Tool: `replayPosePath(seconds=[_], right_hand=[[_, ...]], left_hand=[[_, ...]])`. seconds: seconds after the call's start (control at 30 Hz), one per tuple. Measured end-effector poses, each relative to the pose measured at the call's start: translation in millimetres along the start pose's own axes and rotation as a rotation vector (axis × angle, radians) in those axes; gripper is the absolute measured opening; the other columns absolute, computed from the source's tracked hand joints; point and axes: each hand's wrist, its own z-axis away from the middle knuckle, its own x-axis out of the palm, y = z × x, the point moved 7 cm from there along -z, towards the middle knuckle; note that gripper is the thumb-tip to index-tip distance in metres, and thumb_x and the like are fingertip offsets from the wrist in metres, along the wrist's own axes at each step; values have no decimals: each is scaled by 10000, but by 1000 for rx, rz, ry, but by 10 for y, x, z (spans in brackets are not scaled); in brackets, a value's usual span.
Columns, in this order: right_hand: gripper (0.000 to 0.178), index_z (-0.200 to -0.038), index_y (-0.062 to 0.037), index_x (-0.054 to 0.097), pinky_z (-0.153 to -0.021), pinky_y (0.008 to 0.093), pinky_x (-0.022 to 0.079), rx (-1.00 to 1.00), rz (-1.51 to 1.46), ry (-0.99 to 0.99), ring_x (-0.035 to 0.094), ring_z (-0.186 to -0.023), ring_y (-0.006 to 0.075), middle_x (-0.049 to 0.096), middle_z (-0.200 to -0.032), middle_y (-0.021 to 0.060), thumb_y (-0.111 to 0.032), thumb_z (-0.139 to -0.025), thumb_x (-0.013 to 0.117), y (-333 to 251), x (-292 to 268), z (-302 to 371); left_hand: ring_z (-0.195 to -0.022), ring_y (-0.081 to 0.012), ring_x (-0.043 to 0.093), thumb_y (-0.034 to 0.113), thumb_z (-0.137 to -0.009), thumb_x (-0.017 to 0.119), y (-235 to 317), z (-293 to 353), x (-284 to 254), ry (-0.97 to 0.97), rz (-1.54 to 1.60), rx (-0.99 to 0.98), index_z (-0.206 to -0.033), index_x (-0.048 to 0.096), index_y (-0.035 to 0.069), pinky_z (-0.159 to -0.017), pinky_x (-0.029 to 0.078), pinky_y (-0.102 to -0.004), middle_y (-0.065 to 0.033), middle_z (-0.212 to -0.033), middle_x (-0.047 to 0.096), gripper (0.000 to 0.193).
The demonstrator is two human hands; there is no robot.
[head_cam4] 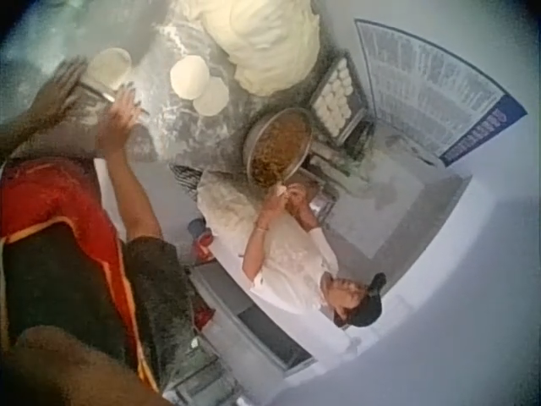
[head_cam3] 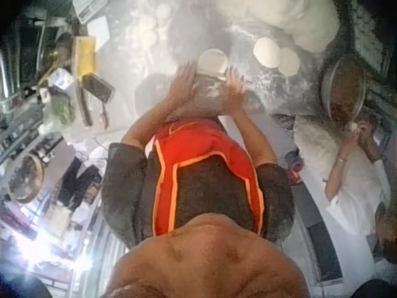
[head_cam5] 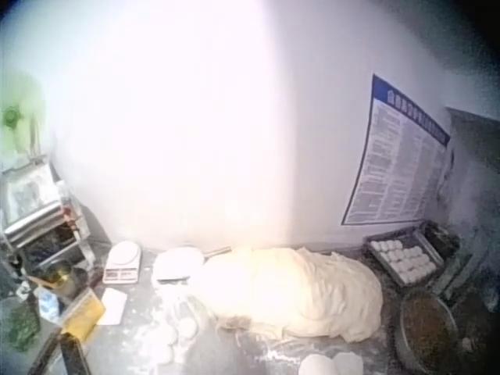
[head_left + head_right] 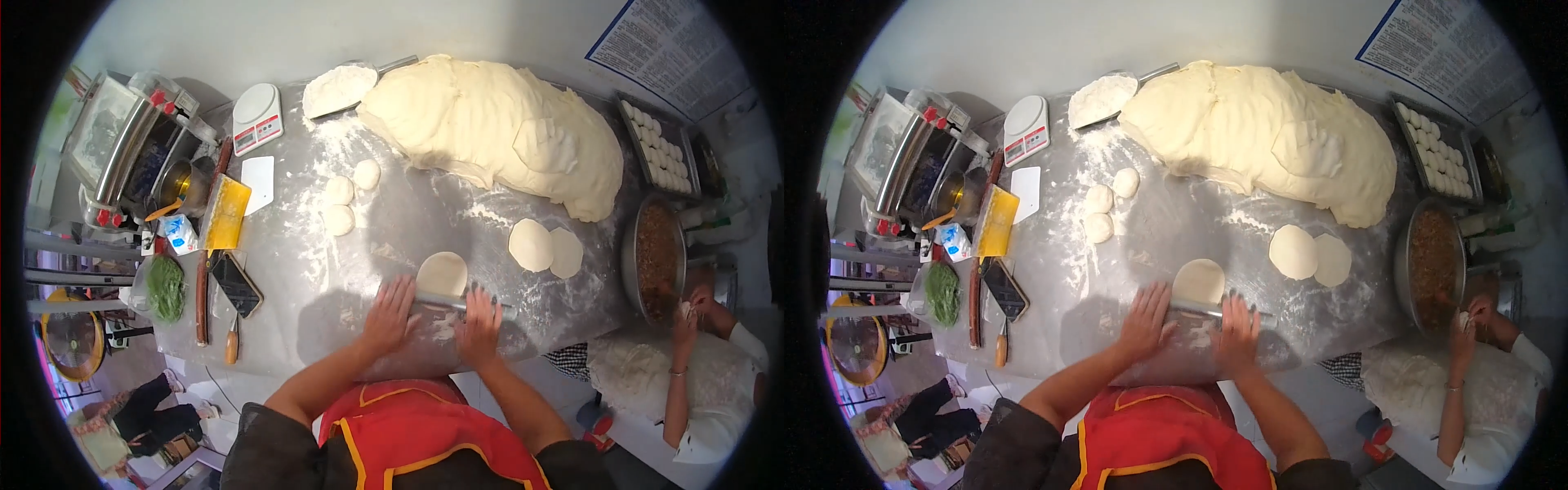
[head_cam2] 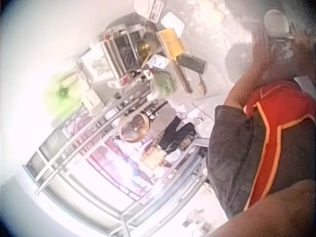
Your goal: The recorder uses a rolling pin to flatten small portions of dough into wrappers, then portions out larger sections of dough using a scraper.
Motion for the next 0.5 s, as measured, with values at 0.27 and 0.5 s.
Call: replayPosePath(seconds=[0.27, 0.5], right_hand=[[414, -1169, -55, 535, -1091, 518, 248, 50, -153, -59, 437, -1272, 296, 532, -1270, 125, -106, -774, 645, 166, -35, -290], [420, -1157, -53, 549, -1096, 503, 262, -181, -137, -60, 439, -1278, 289, 542, -1287, 132, -135, -765, 676, 346, -122, 275]], left_hand=[[-1140, -360, 510, 210, -824, 643, 16, -951, -6, 167, 174, -43, -1204, 521, 36, -984, 418, -426, -162, -1193, 560, 435], [-984, -384, 587, 110, -769, 665, -488, -938, 130, 119, 289, -355, -1032, 569, 32, -861, 480, -445, -160, -975, 635, 291]])
